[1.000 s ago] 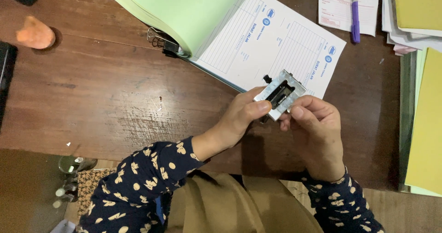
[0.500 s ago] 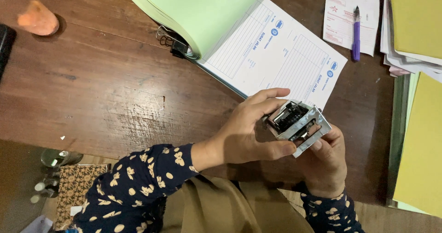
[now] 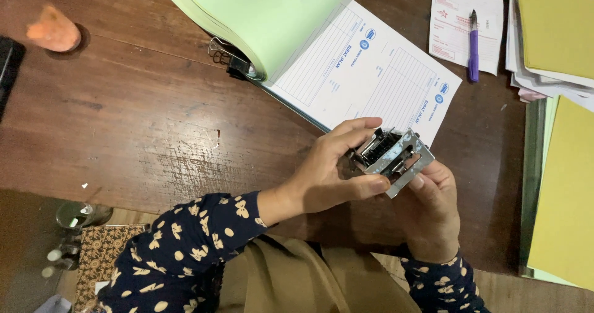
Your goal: Numbering pages in a binder using a manual numbering stamp and a pen
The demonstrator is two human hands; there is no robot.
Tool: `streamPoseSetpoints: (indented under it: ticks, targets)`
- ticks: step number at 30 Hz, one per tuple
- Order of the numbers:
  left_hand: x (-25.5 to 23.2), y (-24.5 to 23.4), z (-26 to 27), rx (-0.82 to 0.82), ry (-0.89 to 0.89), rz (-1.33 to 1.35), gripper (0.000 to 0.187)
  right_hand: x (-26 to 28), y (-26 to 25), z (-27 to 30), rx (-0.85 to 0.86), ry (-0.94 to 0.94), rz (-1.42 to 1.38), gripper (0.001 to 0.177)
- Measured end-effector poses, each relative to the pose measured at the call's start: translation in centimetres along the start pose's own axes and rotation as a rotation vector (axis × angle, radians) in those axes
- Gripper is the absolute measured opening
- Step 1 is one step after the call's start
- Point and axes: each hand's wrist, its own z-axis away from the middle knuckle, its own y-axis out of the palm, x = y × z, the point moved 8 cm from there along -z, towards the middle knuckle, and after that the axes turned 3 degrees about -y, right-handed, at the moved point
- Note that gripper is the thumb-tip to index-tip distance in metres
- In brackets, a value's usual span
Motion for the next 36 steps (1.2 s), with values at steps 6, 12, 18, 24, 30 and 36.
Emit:
streamPoseSetpoints:
  ticks: [6,12,18,24,30,36]
  targets:
    - [0.8,0.1,-0.1,-0.007,0.004,0.053,0.077,-0.4,-0.4,0.2,-0.016,-0.001,-0.044,0.019]
    - [2.9,1.2,-0.9,0.118,-0.072,0.338,0.046,2.5,2.4,-0.1,0.025,-0.146,0.152,0.025]
    - [5.4,3.6,-0.2,0.431,-0.470,1.506,0.092,4.4,0.1,0.0,-0.221,-0.259,0.100,0.045]
    - [5.3,3.2,-0.4,0.358,-0.515,1.589,0.085,4.6,-0.1,-0.1,-0.290,-0.241,0.120,0.044]
    - [5.1,3.8,0.4,0.493,-0.559,1.482,0.100,4.6,0.3,0.0,-0.204,-0.259,0.133,0.033]
    - [4.2,3.8,0.8,0.512,-0.561,1.184,0.099,4.1,0.5,0.1,-0.211,-0.195,0.159,0.034]
